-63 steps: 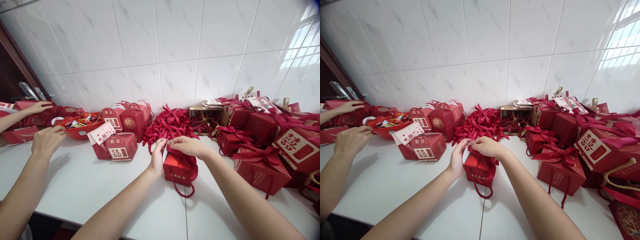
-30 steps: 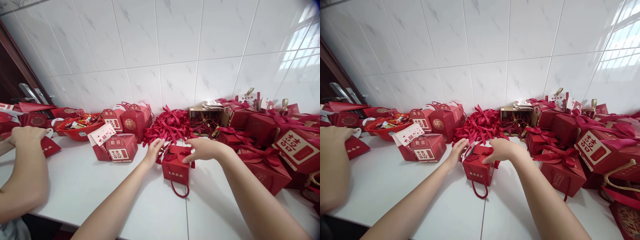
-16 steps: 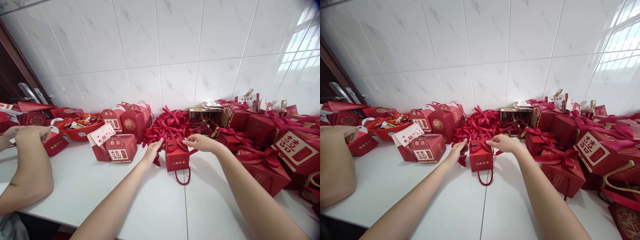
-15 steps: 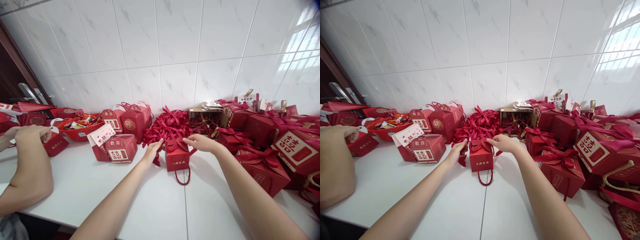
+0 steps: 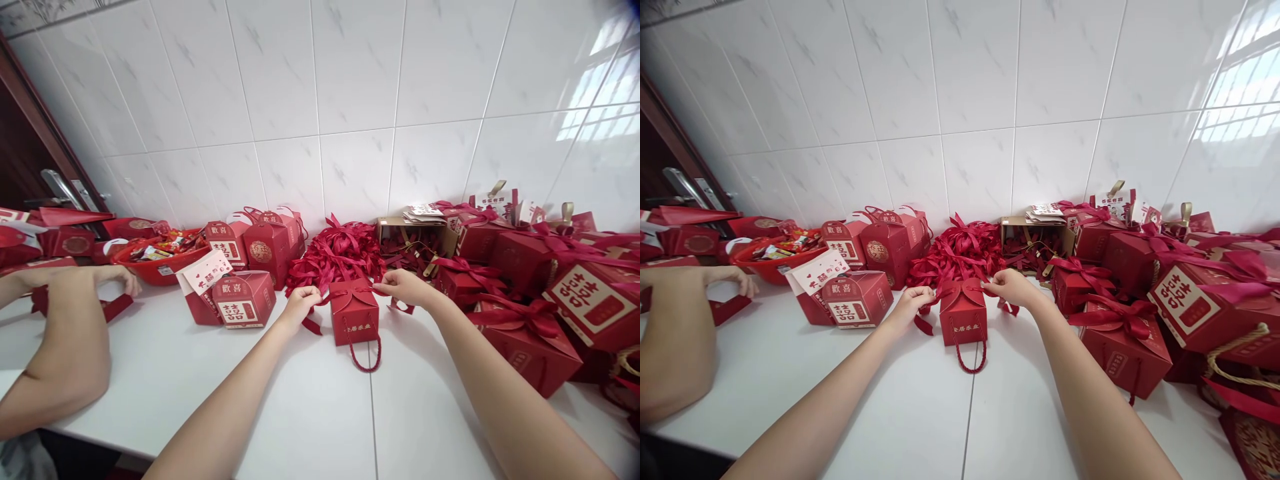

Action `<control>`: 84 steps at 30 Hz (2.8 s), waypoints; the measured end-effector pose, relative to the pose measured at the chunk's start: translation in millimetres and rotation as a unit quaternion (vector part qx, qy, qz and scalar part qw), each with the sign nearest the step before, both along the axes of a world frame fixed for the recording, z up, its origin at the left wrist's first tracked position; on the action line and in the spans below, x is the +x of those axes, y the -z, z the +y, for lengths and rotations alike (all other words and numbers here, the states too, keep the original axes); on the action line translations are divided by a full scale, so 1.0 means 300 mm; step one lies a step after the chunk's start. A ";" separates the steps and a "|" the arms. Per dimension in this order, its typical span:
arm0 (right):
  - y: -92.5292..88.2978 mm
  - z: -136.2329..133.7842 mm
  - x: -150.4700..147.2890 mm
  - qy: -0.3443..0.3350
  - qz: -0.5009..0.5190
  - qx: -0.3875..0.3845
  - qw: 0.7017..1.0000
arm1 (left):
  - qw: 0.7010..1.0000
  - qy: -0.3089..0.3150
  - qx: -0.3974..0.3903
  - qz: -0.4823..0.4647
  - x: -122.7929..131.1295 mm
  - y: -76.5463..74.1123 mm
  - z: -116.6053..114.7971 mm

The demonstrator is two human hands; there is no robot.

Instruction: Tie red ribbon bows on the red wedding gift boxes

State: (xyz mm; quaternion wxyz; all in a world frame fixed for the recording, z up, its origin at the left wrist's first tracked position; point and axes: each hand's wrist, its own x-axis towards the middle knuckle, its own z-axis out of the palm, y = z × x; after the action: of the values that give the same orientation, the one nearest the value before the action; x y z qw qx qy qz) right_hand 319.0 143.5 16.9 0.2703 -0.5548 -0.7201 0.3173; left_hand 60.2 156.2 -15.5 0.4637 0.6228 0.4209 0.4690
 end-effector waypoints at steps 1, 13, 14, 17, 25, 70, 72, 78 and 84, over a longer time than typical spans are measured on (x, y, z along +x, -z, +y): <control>0.005 0.005 0.006 0.003 -0.004 -0.006 1.000 | 1.000 -0.001 0.007 0.006 -0.002 0.001 0.002; 0.053 0.033 0.056 -0.038 0.006 -0.074 0.997 | 0.990 0.020 0.096 0.102 -0.007 -0.038 -0.012; 0.051 0.032 0.060 -0.042 0.008 -0.070 0.997 | 0.989 0.020 0.097 0.106 -0.013 -0.044 -0.014; 0.037 0.027 0.069 -0.049 0.016 -0.049 0.997 | 0.990 0.014 0.086 0.115 -0.028 -0.052 -0.012; -0.003 0.020 0.065 0.033 -0.093 0.055 0.994 | 0.975 -0.077 0.086 0.190 -0.023 -0.053 -0.006; -0.203 -0.073 -0.039 0.165 0.556 0.170 0.797 | 0.988 -0.104 0.107 0.028 0.131 -0.372 -0.005; -0.220 -0.085 -0.035 0.156 0.543 0.204 0.800 | 0.981 -0.114 0.144 0.057 0.134 -0.400 -0.008; -0.257 -0.119 -0.039 0.140 0.562 0.230 0.782 | 0.941 -0.156 0.270 0.132 0.137 -0.461 -0.051; -0.265 -0.137 -0.058 0.133 0.542 0.213 0.802 | 0.959 -0.056 0.173 0.219 0.094 -0.466 -0.053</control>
State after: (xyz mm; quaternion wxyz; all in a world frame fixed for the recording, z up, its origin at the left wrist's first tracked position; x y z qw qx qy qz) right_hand 301.5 102.4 96.4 0.7675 -0.3111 -0.4244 0.3660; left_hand 88.3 140.4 124.4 0.2185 0.7565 0.4589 0.4116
